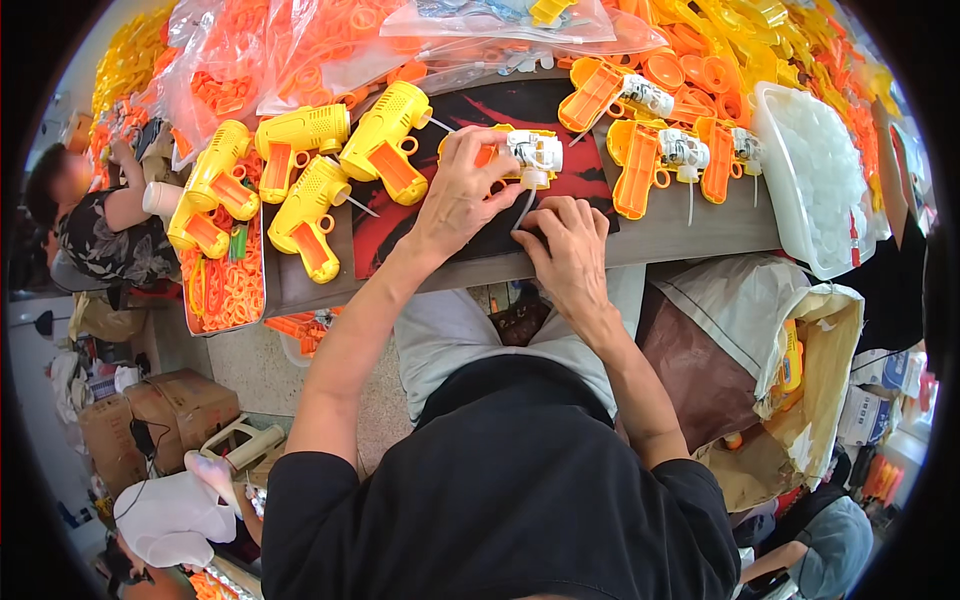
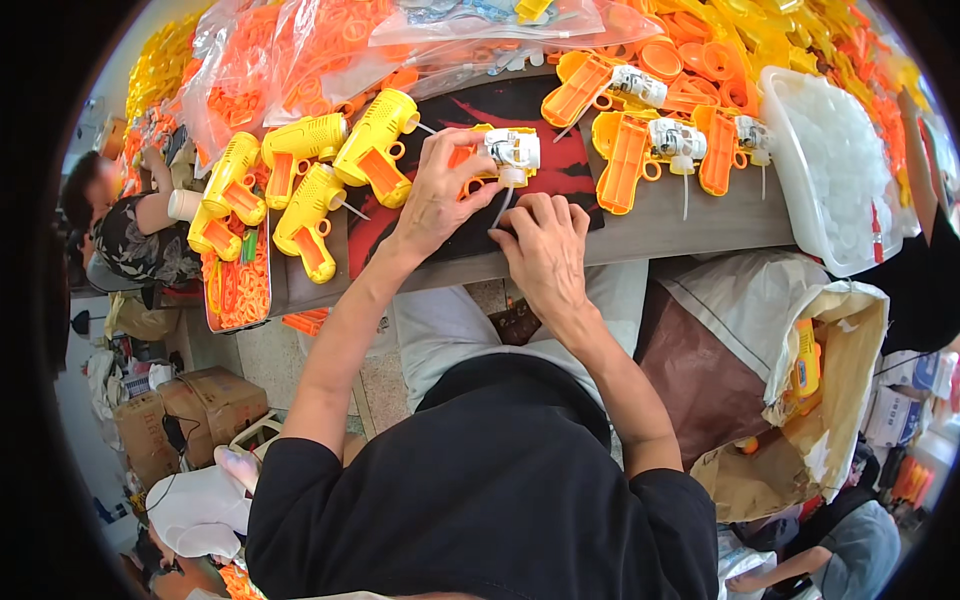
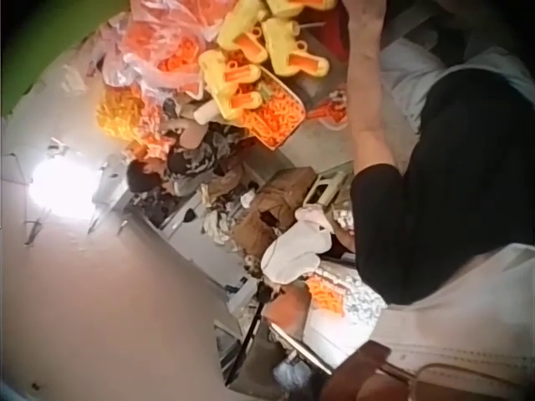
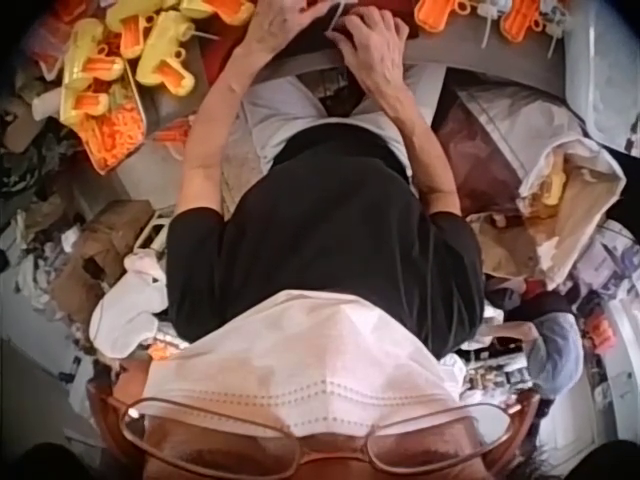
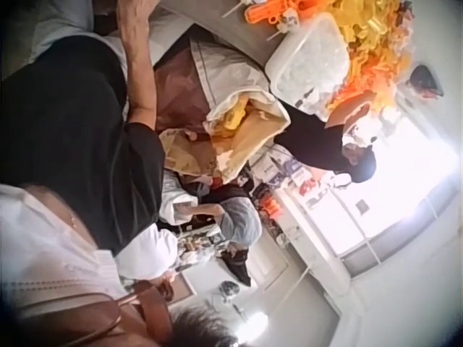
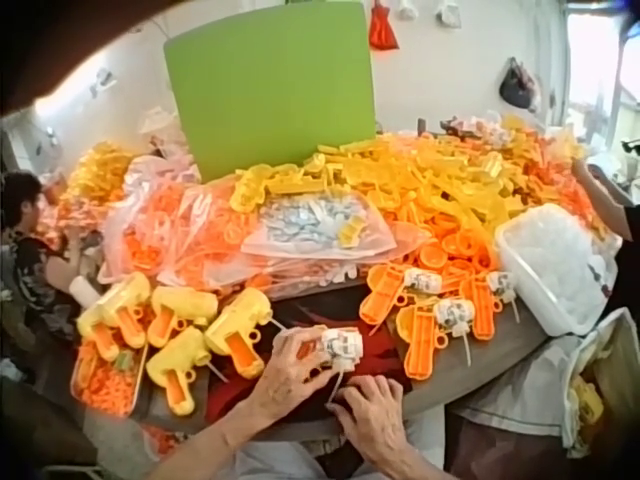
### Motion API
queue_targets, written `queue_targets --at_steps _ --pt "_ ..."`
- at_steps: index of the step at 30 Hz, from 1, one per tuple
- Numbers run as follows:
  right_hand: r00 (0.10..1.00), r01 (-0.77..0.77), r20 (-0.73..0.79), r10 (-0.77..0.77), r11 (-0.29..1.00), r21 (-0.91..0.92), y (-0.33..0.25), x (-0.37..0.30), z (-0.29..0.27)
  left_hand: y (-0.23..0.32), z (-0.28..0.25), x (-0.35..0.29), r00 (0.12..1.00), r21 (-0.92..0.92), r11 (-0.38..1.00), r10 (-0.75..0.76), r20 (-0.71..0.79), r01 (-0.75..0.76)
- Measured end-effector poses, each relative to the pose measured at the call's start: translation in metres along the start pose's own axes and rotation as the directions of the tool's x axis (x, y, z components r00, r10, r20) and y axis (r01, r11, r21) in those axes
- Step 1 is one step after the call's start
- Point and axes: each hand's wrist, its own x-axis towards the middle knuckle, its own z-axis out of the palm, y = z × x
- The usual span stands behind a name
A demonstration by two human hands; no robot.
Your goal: Assembling plastic toy bubble guns by attaching components and bubble solution bottles at a factory workstation.
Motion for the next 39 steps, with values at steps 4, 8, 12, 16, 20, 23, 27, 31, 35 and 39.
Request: queue_targets --at_steps 4,8,12,16,20,23,27,31,35,39 --pt "0.992 -0.093 -0.089 0.092 0.996 0.002 0.008 0.009 -0.025 0.009 -0.007 0.003 0.994 0.16 0.983 0.071 0.083 -0.084" --pt "0.99 -0.117 -0.078 0.116 0.993 -0.006 0.019 0.014 -0.047 0.007 -0.008 -0.006 0.996 0.135 0.988 0.072 0.06 -0.08" --pt "0.996 -0.058 -0.06 0.06 0.998 0.027 0.024 0.006 -0.049 0.008 -0.005 -0.008 0.991 0.192 0.979 0.039 0.124 -0.063" --pt "0.97 -0.136 -0.203 0.138 0.99 0.024 0.043 0.0 -0.067 0.012 -0.007 -0.01 0.996 0.008 1.0 0.029 0.087 -0.03" --pt "0.933 -0.196 -0.298 0.203 0.979 0.051 0.065 0.004 -0.089 0.007 -0.008 -0.008 0.983 0.213 0.973 0.046 0.176 -0.084" --pt "0.921 -0.238 -0.305 0.244 0.97 0.056 0.072 0.003 -0.103 -0.01 0.0 0.01 0.995 0.198 0.98 0.014 0.097 -0.033" --pt "0.908 -0.284 -0.292 0.299 0.954 0.093 0.075 -0.008 -0.106 0.003 0.012 0.041 0.997 0.168 0.984 0.064 -0.051 -0.055" --pt "0.958 -0.102 -0.278 0.076 0.992 -0.081 0.058 -0.003 -0.079 0.023 0.063 0.098 0.998 0.093 0.995 0.034 -0.053 -0.029" --pt "0.995 -0.06 -0.094 0.041 0.976 -0.21 0.063 -0.009 -0.054 0.022 0.09 0.135 0.96 0.215 0.966 -0.19 0.208 0.144" --pt "0.993 -0.085 -0.099 0.064 0.97 -0.226 0.07 -0.017 -0.055 0.006 0.104 0.134 0.982 0.201 0.977 -0.098 0.161 0.065"
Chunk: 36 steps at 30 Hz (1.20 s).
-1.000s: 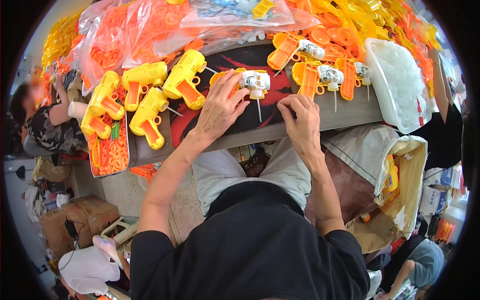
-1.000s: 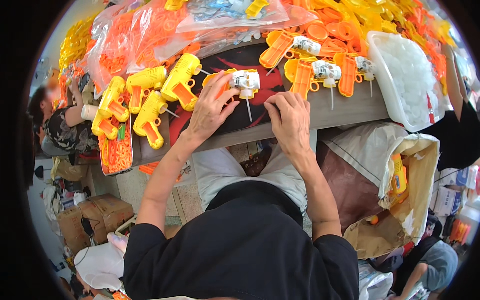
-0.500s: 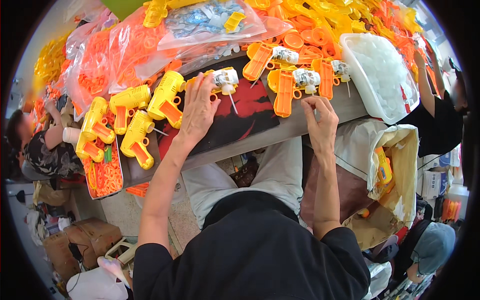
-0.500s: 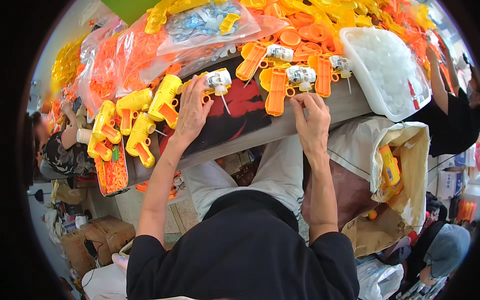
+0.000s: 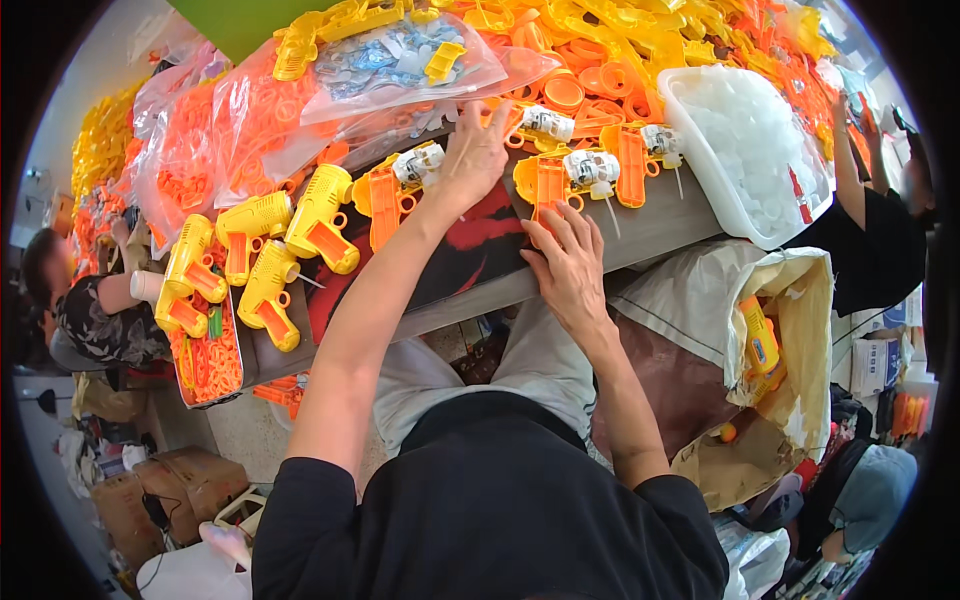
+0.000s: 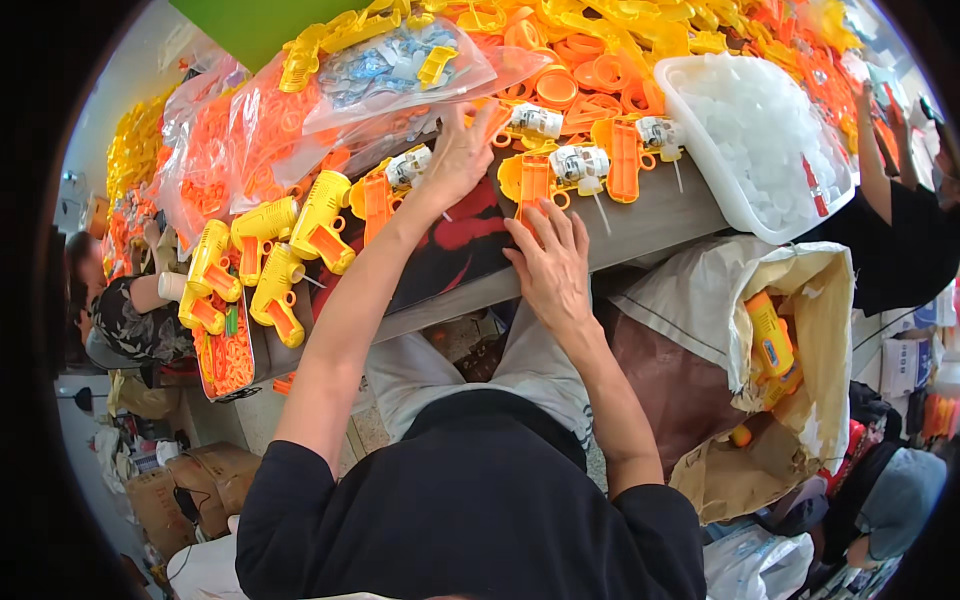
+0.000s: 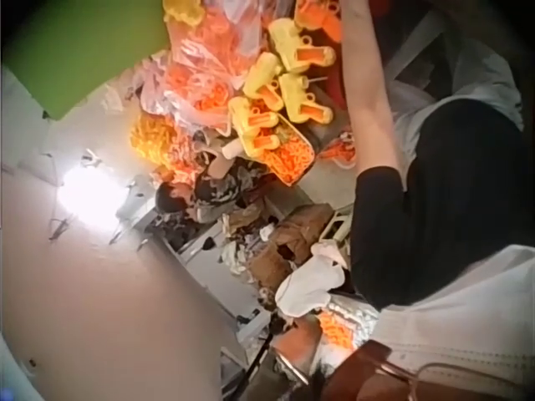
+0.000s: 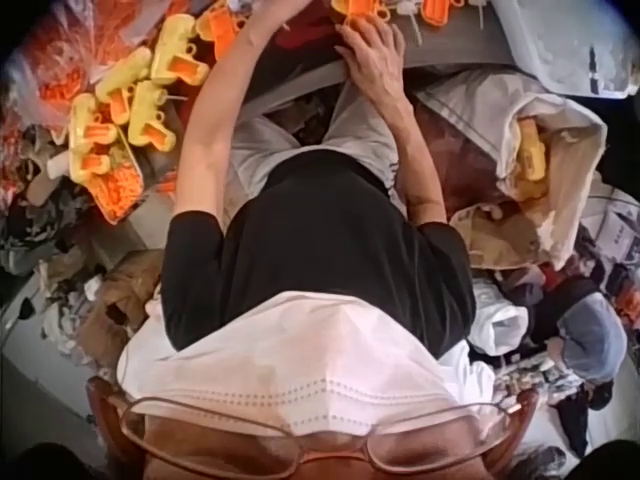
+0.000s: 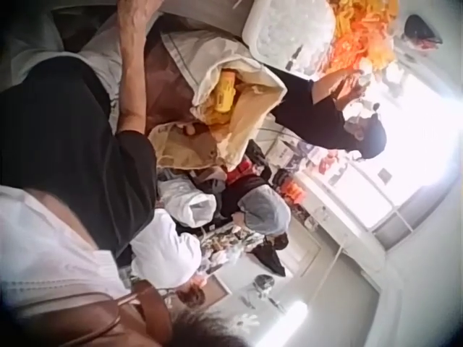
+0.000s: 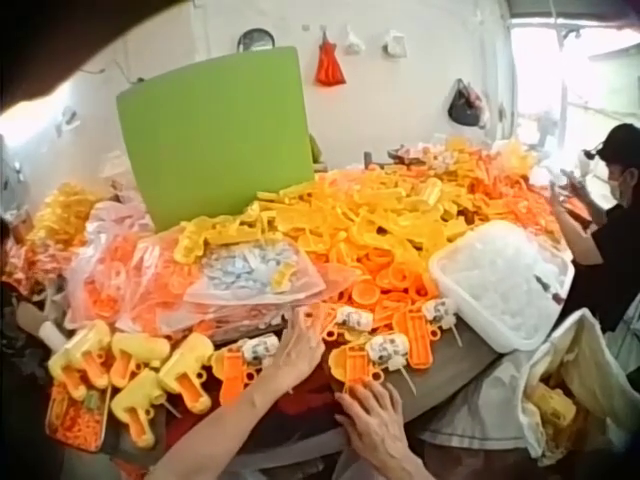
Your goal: Assembling plastic toy bubble guns by attaching components and bubble solution bottles at a factory workstation.
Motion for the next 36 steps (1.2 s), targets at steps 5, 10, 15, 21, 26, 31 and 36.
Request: queue_targets --at_steps 5,10,15,21,26,31,36 --pt "0.999 0.035 -0.039 -0.034 0.999 0.027 0.005 0.007 -0.001 -0.001 -0.023 -0.004 0.975 -0.039 0.997 0.05 -0.217 -0.059" --pt "0.995 0.083 -0.069 -0.077 0.993 0.08 0.014 0.023 0.017 0.007 -0.077 -0.046 0.977 -0.196 0.979 0.017 -0.211 -0.06" --pt "0.965 0.062 -0.262 0.005 0.967 0.246 0.035 0.033 -0.015 0.036 -0.112 -0.144 0.99 -0.308 0.941 -0.129 0.061 0.142" --pt "0.779 -0.416 -0.531 0.334 0.909 -0.039 0.113 0.063 -0.132 0.041 -0.092 -0.205 0.953 -0.195 0.934 -0.3 0.032 0.3" --pt "0.818 -0.468 -0.441 0.371 0.874 -0.133 0.198 0.117 -0.146 0.039 -0.068 -0.191 0.938 -0.129 0.936 -0.339 -0.071 0.328" --pt "0.944 -0.274 -0.062 0.325 0.661 -0.699 0.239 0.155 -0.122 0.03 -0.064 -0.18 0.947 -0.109 0.952 -0.297 -0.12 0.285" --pt "0.949 -0.249 -0.045 0.311 0.655 -0.713 0.222 0.153 -0.134 0.02 -0.094 -0.201 0.982 -0.076 0.987 -0.147 -0.116 0.139"
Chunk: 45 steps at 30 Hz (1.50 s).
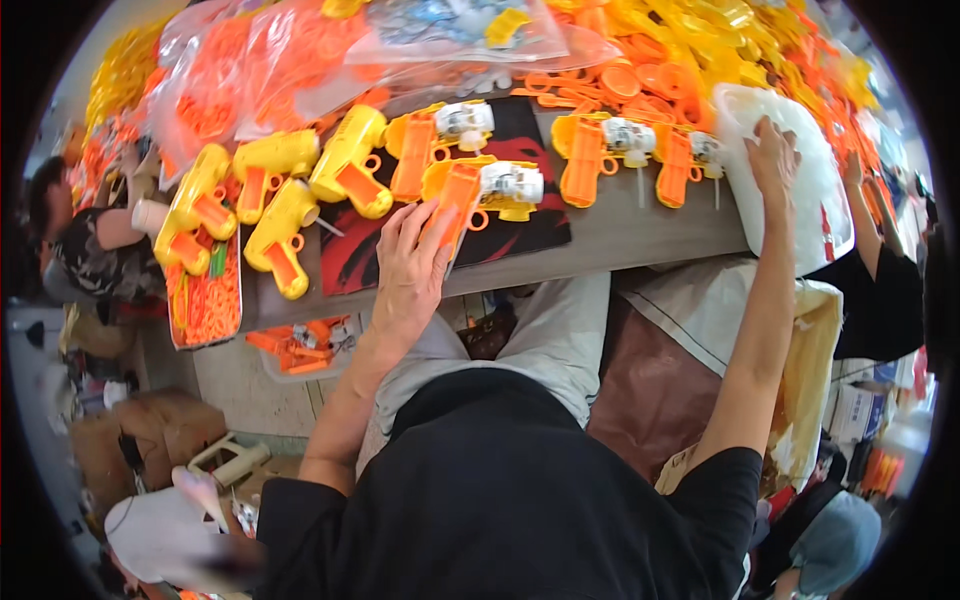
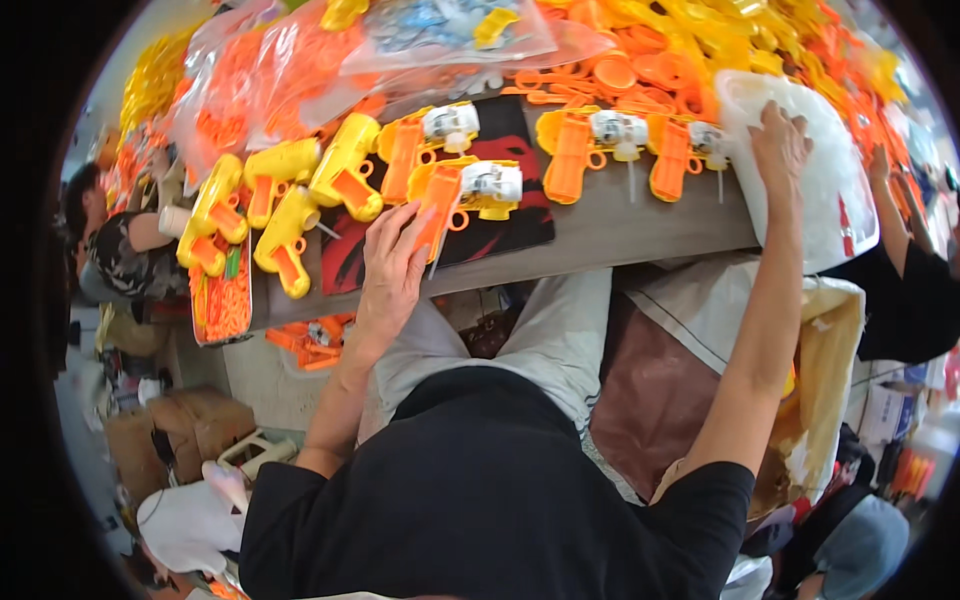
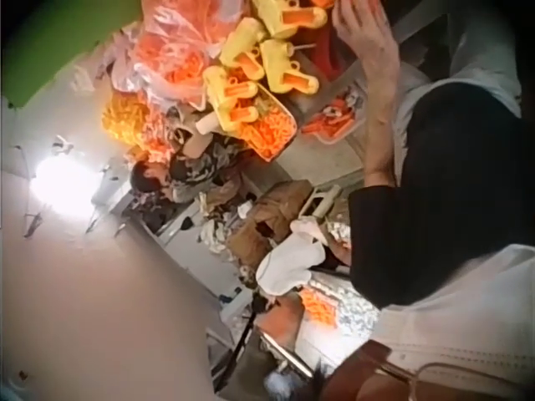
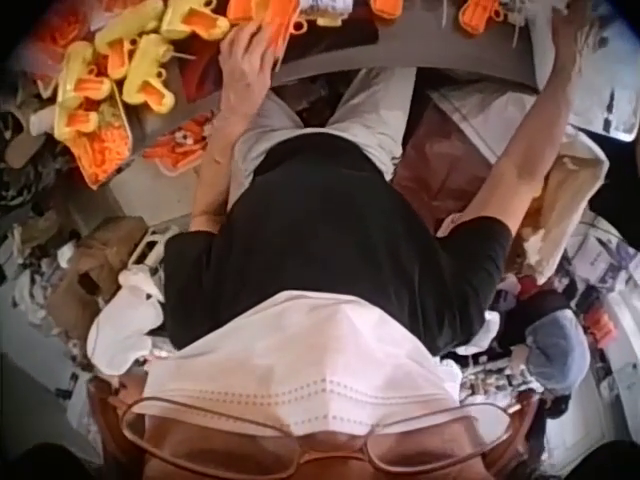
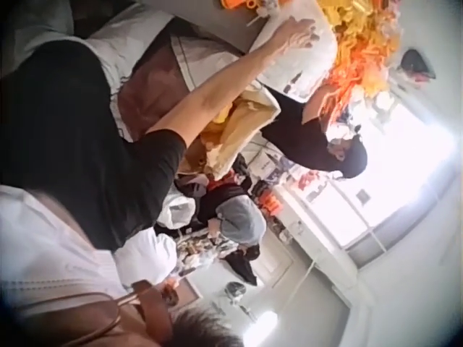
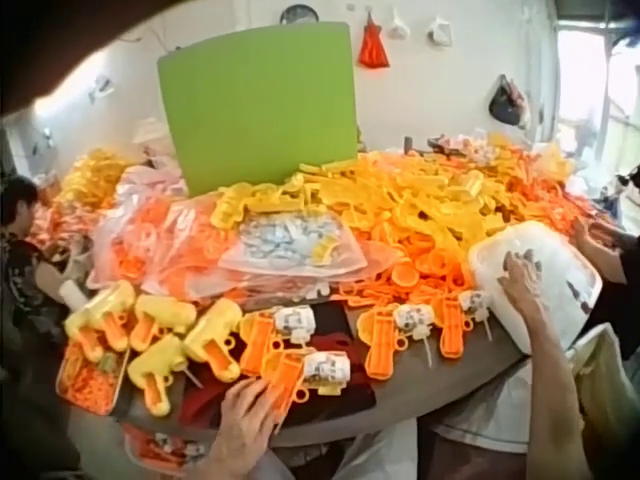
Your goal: Assembling plastic toy bubble guns by attaching components and bubble solution bottles at a factory workstation.
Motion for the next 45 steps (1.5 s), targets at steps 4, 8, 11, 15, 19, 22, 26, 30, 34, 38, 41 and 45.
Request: queue_targets --at_steps 4,8,11,15,19,22,26,30,34,38,41,45 --pt "0.985 0.045 -0.172 -0.031 0.996 0.082 -0.008 -0.011 -0.005 -0.002 -0.03 -0.001 0.956 0.12 0.956 0.246 0.156 -0.266" --pt "0.956 -0.003 -0.142 0.257 0.493 0.87 -0.041 -0.045 -0.043 -0.003 -0.027 0.009 0.859 0.161 0.878 0.378 0.347 -0.451" --pt "0.986 -0.149 0.119 -0.119 -0.284 0.947 -0.122 -0.117 -0.062 -0.01 -0.026 0.006 0.847 0.221 0.851 0.378 0.373 -0.477" --pt "0.769 -0.635 0.379 -0.515 -0.539 0.554 -0.204 -0.206 -0.07 -0.007 -0.026 0.018 0.838 0.118 0.867 0.42 0.349 -0.484" --pt "0.646 -0.731 0.41 -0.644 -0.676 0.09 -0.23 -0.228 -0.068 -0.002 -0.009 0.026 0.957 -0.203 0.947 0.272 0.101 -0.248" --pt "0.657 -0.72 0.47 -0.59 -0.676 0.157 -0.235 -0.229 -0.068 0.008 0.004 0.035 0.979 -0.307 0.93 0.194 -0.056 -0.202" --pt "0.68 -0.716 0.459 -0.572 -0.654 0.246 -0.231 -0.231 -0.07 0.012 0.013 0.04 0.992 -0.424 0.898 0.089 -0.087 -0.118" --pt "0.709 -0.691 0.404 -0.578 -0.684 0.234 -0.228 -0.237 -0.057 0.013 0.014 0.041 0.981 -0.382 0.906 0.141 -0.136 -0.183" --pt "0.698 -0.695 0.425 -0.577 -0.688 0.208 -0.228 -0.238 -0.053 0.013 0.014 0.043 0.979 -0.379 0.907 0.134 -0.155 -0.184" --pt "0.682 -0.708 0.421 -0.598 -0.684 0.176 -0.227 -0.239 -0.049 0.014 0.015 0.043 0.973 -0.337 0.917 0.166 -0.162 -0.213" --pt "0.678 -0.711 0.417 -0.605 -0.684 0.164 -0.226 -0.239 -0.045 0.016 0.015 0.043 0.972 -0.303 0.928 0.181 -0.148 -0.218" --pt "0.681 -0.711 0.408 -0.608 -0.681 0.173 -0.226 -0.24 -0.041 0.017 0.013 0.044 0.971 -0.27 0.936 0.193 -0.143 -0.226"
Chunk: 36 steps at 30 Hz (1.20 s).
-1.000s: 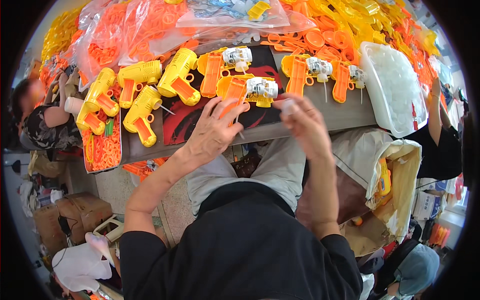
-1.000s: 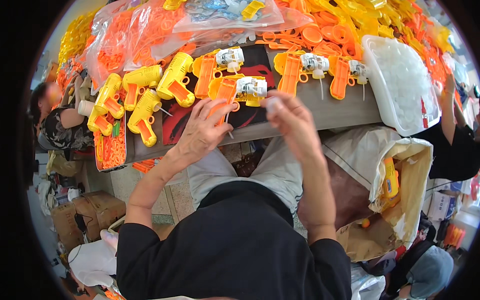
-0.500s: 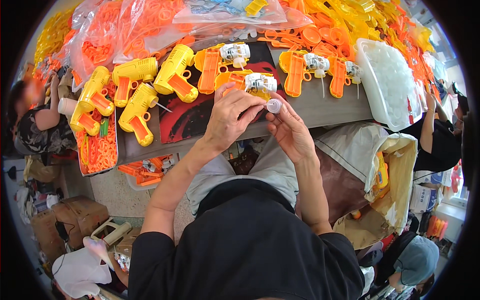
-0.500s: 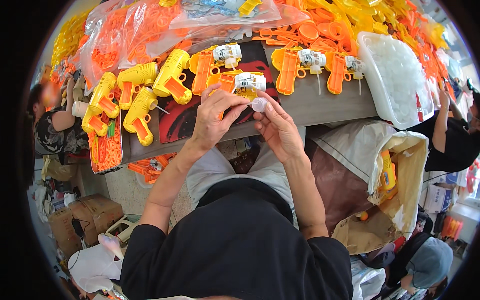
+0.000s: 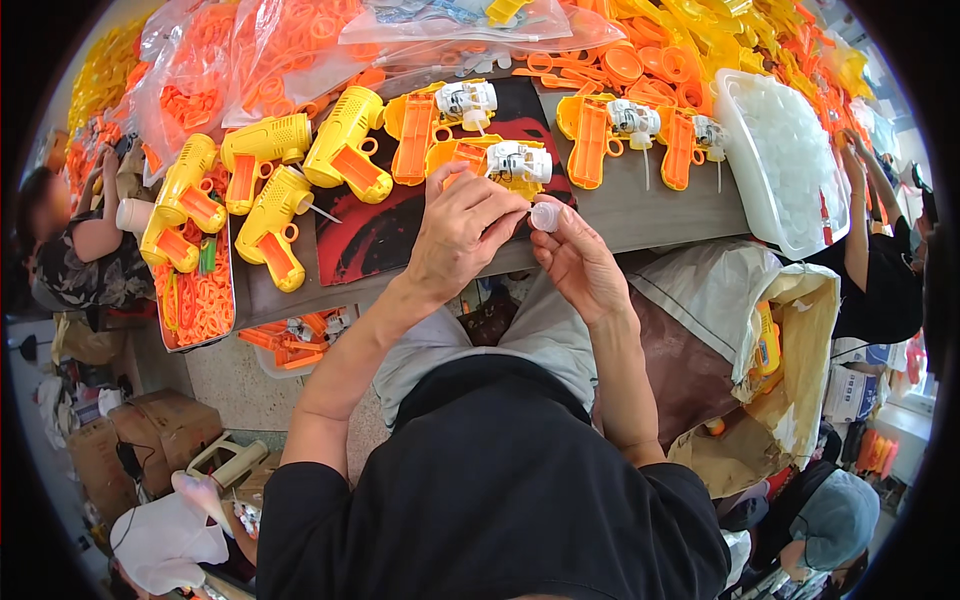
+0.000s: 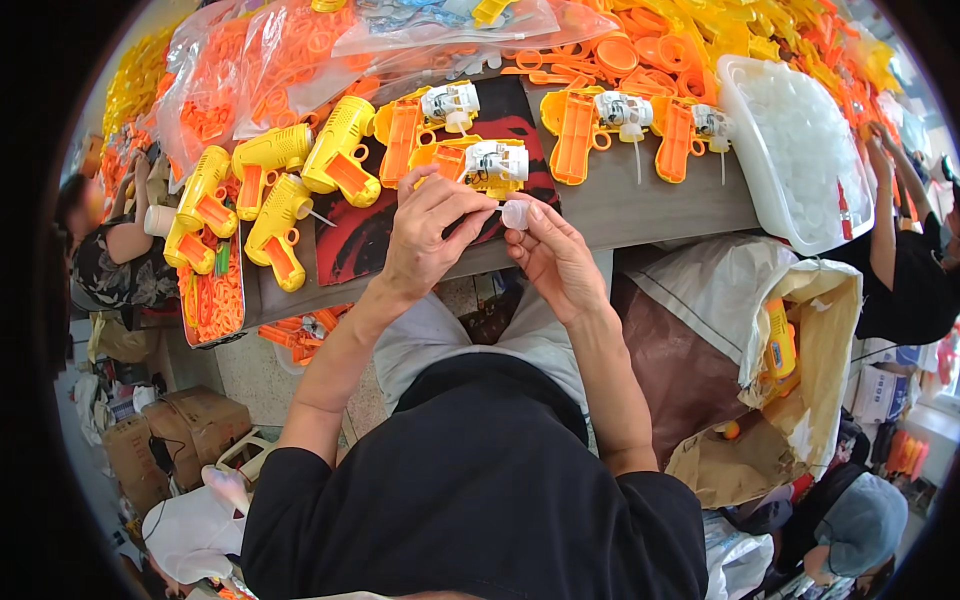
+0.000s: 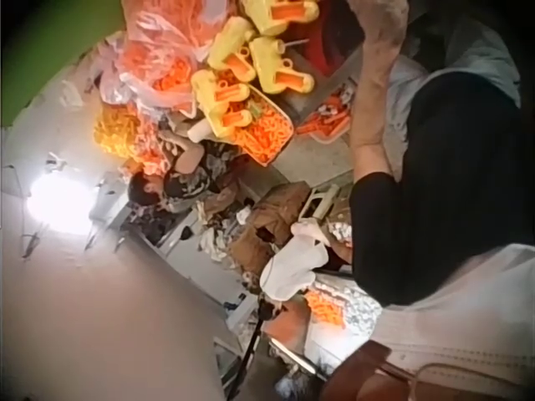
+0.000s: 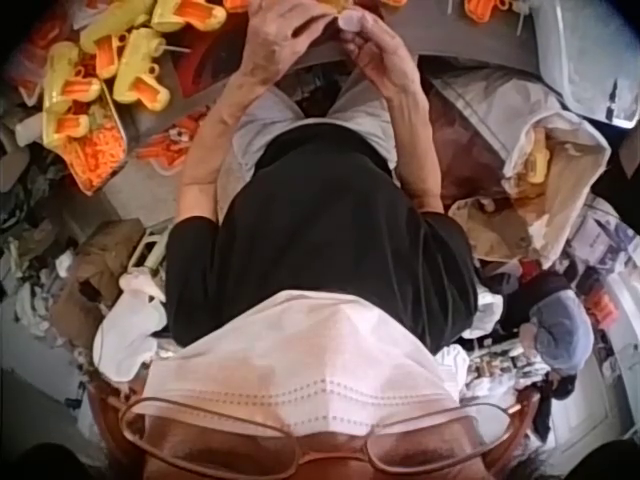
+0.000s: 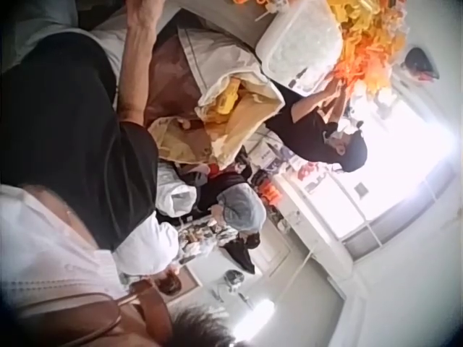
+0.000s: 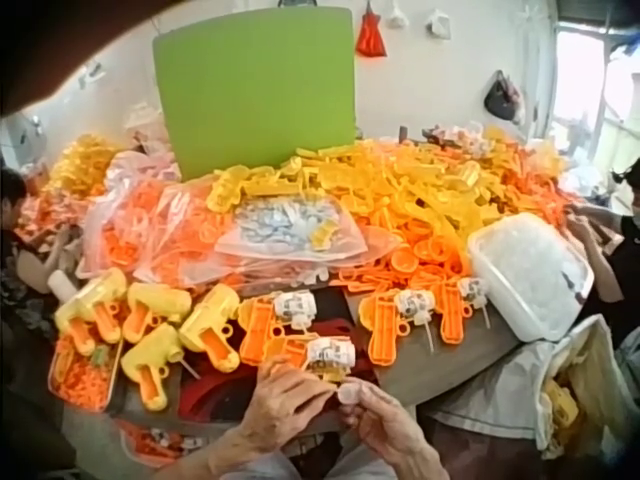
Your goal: Assembling plastic toy bubble guns by attaching components and bubble solution bottles at a factory workstation.
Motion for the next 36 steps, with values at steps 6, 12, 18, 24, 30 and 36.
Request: queue_targets --at_steps 6,12,18,24,30,36 --pt "0.999 0.001 -0.044 -0.003 0.999 -0.034 0.0 -0.001 0.003 0.004 0.002 0.001 0.998 0.007 0.999 0.04 0.046 -0.04" --pt "0.982 0.095 -0.122 -0.146 0.932 -0.35 0.001 -0.007 0.008 0.016 0.002 -0.006 0.993 -0.056 0.996 -0.058 0.1 0.064" --pt "0.86 0.264 0.022 -0.509 0.408 -0.874 0.015 -0.009 0.032 0.013 0.005 -0.02 0.995 0.035 0.998 -0.064 0.073 0.061" --pt "0.721 0.254 0.158 -0.674 0.044 -0.966 0.013 -0.008 0.037 0.023 0.014 -0.018 0.998 0.111 0.993 -0.045 0.045 0.04" --pt "0.7 0.369 0.144 -0.7 0.18 -0.912 0.012 -0.018 0.036 0.002 0.007 0.002 1.0 0.364 0.931 -0.007 0.005 0.005" --pt "0.762 0.408 0.282 -0.583 0.094 -0.908 -0.015 -0.009 0.032 -0.014 -0.003 -0.014 0.987 0.21 0.974 -0.109 0.121 0.082"
